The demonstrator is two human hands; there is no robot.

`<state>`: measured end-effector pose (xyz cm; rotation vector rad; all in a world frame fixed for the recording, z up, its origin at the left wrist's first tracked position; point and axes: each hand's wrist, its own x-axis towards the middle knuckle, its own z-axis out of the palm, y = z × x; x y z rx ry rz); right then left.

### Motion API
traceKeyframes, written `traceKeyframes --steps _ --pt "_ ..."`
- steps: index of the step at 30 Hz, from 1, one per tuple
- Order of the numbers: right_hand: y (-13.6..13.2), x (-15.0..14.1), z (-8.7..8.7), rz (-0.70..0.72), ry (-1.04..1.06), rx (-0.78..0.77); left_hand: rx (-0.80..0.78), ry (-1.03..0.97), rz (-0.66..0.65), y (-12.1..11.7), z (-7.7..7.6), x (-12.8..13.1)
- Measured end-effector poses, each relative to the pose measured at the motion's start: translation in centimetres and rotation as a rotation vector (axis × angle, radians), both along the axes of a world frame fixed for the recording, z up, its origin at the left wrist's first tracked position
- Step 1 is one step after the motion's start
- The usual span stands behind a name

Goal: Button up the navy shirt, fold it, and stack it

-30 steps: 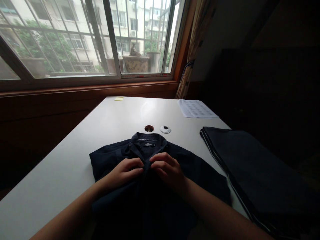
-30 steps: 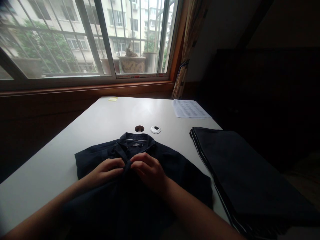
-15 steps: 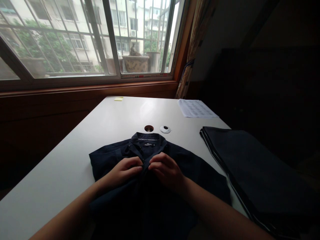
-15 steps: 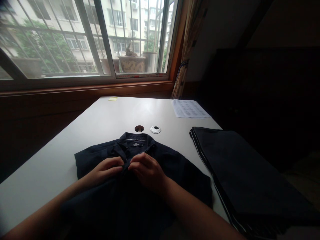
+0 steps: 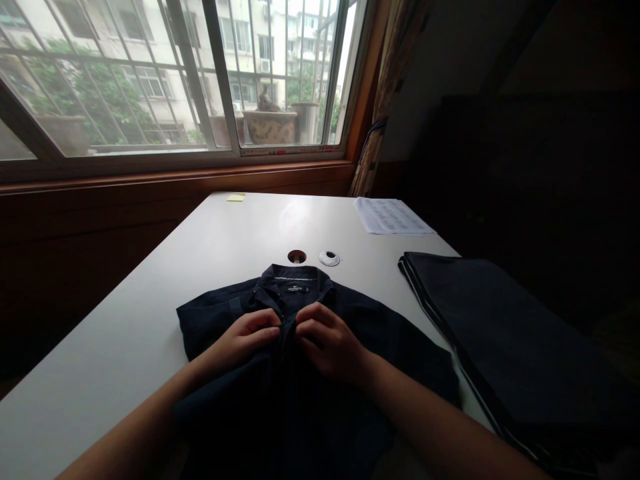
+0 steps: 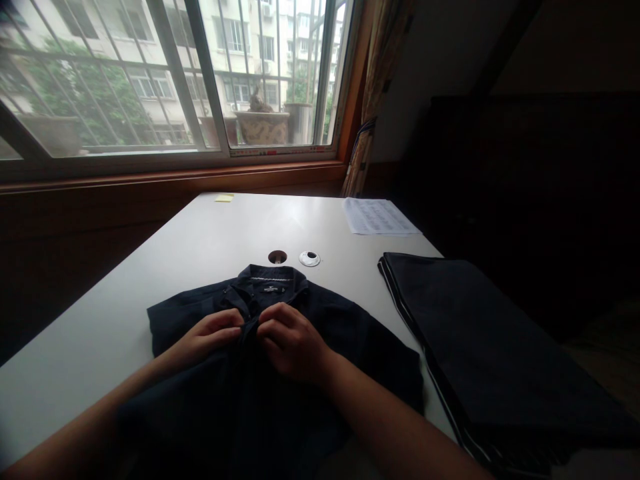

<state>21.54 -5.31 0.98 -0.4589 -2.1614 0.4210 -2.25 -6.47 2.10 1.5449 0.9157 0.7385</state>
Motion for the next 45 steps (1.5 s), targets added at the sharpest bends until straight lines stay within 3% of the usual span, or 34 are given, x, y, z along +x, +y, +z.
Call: traceKeyframes --steps 5,9,18,31,45 --pt "0.02 -0.03 -0.42 -0.012 0.056 -0.080 0.067 0.077 -0.012 -0.06 -0.12 0.11" --pt "0.36 -0.20 -0.75 -0.090 0.030 0.018 0.143 0.146 -0.039 -0.02 -0.29 0.22" --pt "0.62 -0.45 -0.57 -0.102 -0.039 0.130 0.279 0.267 -0.070 -0.16 -0.59 0.48" --pt "0.14 -0.41 -0.13 -0.123 0.015 0.201 0.450 0.311 -0.017 -0.46 -0.56 0.65" --pt "0.09 -0.12 0.10 -0.056 0.061 0.149 0.568 0.303 0.047 -0.73 -0.01 0.76"
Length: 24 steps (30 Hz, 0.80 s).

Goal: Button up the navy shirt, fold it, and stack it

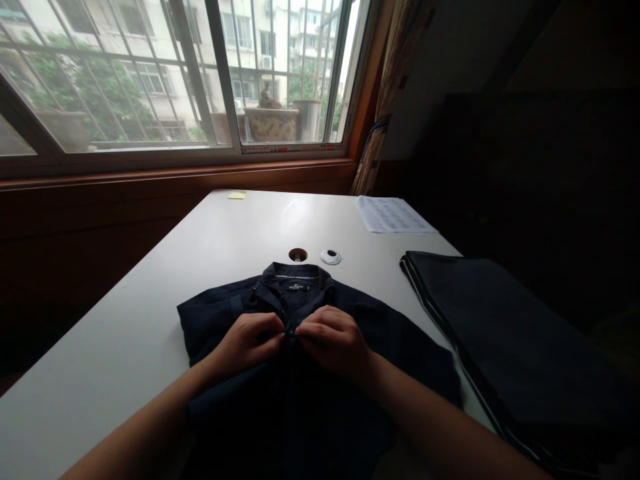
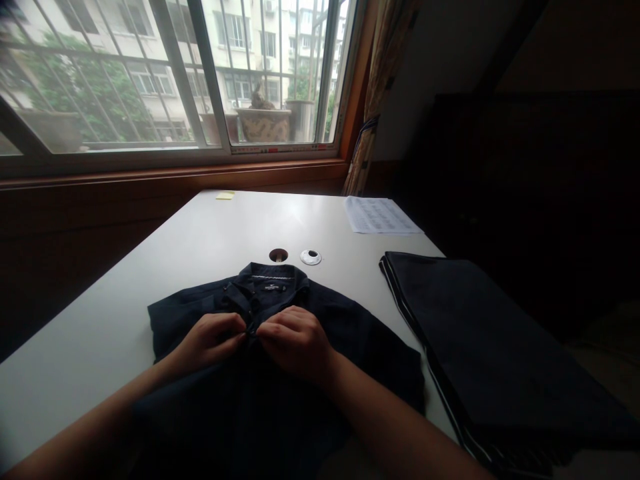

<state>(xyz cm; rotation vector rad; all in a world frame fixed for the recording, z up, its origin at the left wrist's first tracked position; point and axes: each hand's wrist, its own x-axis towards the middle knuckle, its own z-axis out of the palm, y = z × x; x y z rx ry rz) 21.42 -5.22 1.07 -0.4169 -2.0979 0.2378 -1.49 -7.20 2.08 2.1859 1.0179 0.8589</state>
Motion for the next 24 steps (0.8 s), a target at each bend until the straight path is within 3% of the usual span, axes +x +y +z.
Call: traceKeyframes --steps 14,24 --pt "0.03 0.08 -0.22 0.003 0.012 -0.007 0.175 -0.028 0.016 0.01 -0.88 0.27" --pt "-0.08 -0.01 0.05 0.006 -0.001 0.007 0.103 -0.080 0.067 0.02 -0.10 -0.21"
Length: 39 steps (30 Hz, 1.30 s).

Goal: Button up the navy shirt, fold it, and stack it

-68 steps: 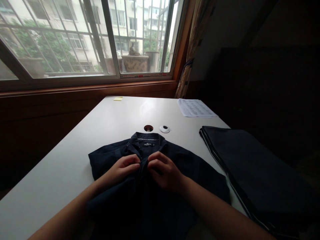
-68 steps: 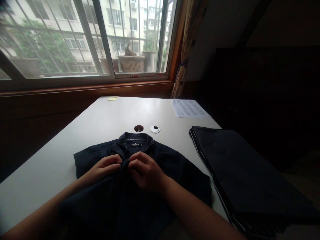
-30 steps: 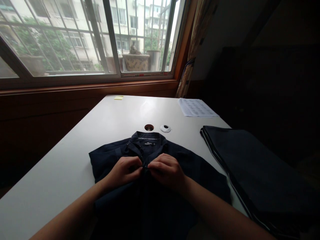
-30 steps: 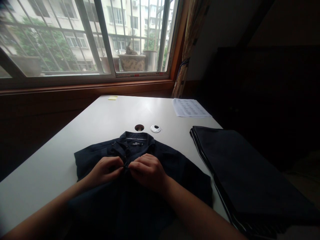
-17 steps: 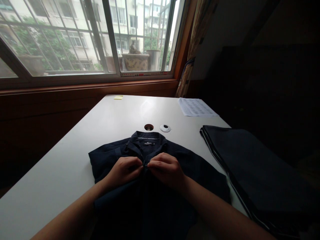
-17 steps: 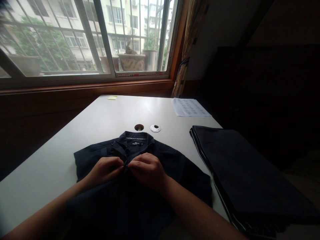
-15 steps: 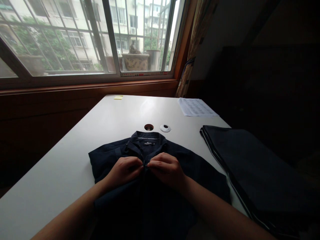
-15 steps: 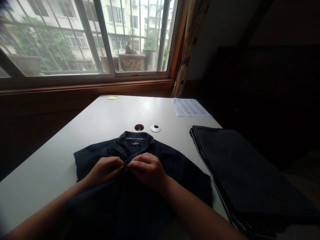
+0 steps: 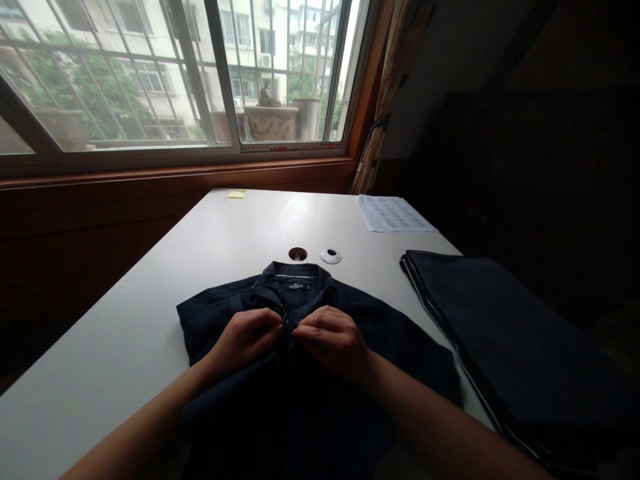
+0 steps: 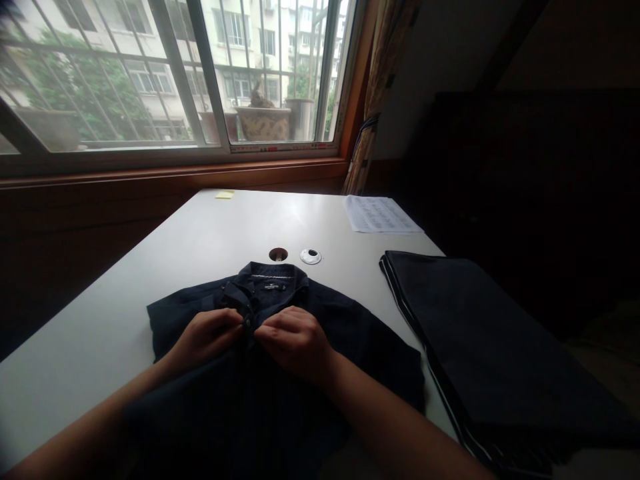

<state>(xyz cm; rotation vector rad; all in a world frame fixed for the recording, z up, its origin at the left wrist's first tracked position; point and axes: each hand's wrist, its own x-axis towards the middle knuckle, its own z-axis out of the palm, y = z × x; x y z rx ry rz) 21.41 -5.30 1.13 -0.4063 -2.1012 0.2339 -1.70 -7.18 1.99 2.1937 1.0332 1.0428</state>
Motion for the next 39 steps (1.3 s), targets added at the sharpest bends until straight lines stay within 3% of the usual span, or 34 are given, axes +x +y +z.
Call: traceKeyframes --steps 4,12,23,30,39 --pt "0.05 0.09 -0.11 -0.054 0.054 -0.029 -0.068 -0.064 0.051 0.14 0.09 -0.72" --pt "0.23 0.03 -0.27 -0.086 0.073 -0.037 -0.123 -0.093 0.021 0.03 -0.06 -0.62" --pt "0.51 -0.20 -0.66 -0.008 -0.041 -0.116 -0.113 -0.091 -0.020 0.00 -0.13 -0.43" --pt "0.57 -0.20 -0.52 -0.047 -0.055 0.015 -0.098 -0.043 -0.039 -0.06 -0.08 -0.15" --pt "0.50 -0.30 -0.48 -0.056 -0.043 0.034 -0.109 -0.042 -0.055 -0.11 -0.08 -0.15"
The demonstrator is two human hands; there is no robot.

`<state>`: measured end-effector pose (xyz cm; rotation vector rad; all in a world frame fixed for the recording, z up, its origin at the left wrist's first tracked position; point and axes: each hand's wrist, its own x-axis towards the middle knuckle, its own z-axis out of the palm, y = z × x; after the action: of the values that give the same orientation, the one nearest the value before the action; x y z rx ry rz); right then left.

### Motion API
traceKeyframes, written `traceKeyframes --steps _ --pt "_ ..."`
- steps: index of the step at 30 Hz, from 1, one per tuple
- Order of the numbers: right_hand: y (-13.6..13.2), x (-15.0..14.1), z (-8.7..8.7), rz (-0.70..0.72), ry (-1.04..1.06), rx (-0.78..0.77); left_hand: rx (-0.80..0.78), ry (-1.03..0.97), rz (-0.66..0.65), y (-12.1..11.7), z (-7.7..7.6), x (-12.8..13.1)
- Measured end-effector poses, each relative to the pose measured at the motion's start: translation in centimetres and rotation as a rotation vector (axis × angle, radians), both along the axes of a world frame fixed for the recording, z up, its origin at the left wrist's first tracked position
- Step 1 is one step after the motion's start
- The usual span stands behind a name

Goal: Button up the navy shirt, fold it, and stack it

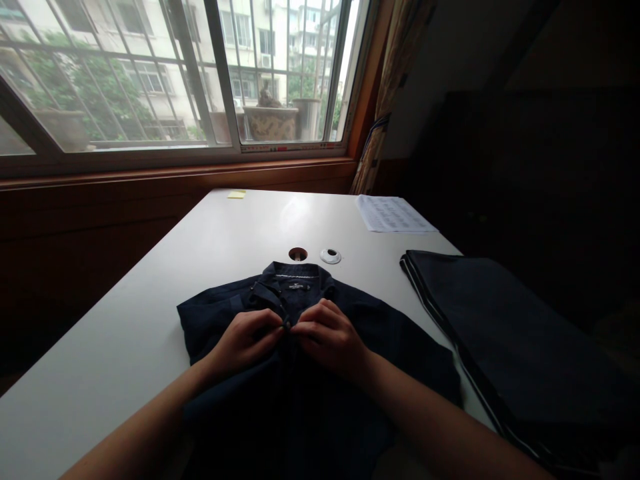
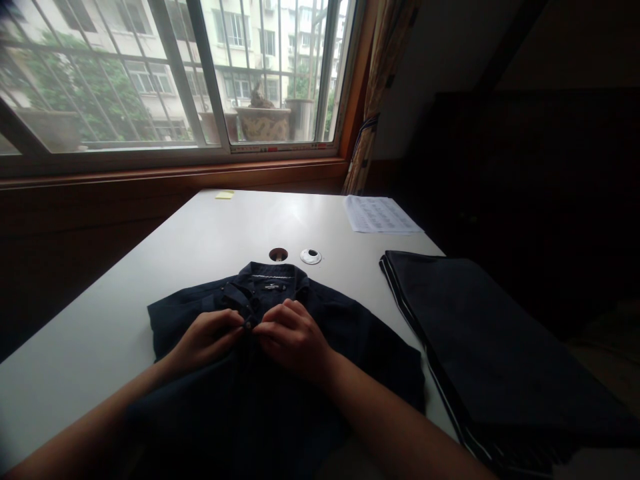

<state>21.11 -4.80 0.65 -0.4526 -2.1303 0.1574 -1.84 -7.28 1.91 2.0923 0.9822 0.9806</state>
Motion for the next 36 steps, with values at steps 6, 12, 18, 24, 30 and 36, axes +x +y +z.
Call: traceKeyframes --steps 6,12,18,24,30,36 --pt "0.04 0.18 -0.37 -0.002 -0.022 -0.036 -0.003 -0.003 0.007 0.04 -0.04 0.00" --pt "-0.05 0.10 -0.22 -0.005 0.002 -0.057 0.013 -0.015 0.013 -0.04 0.33 0.05" --pt "-0.21 0.12 0.03 -0.013 0.008 -0.076 0.002 -0.026 0.021 0.04 0.21 -0.04" --pt "-0.30 0.11 0.07 -0.011 0.040 -0.091 -0.015 -0.038 0.029 0.05 0.09 -0.18" --pt "-0.35 0.24 -0.32 -0.008 0.045 -0.128 -0.017 -0.046 0.030 0.14 0.25 -0.10" --pt "-0.47 0.30 -0.15 0.012 0.062 -0.165 -0.030 -0.042 0.029 0.13 0.20 -0.17"
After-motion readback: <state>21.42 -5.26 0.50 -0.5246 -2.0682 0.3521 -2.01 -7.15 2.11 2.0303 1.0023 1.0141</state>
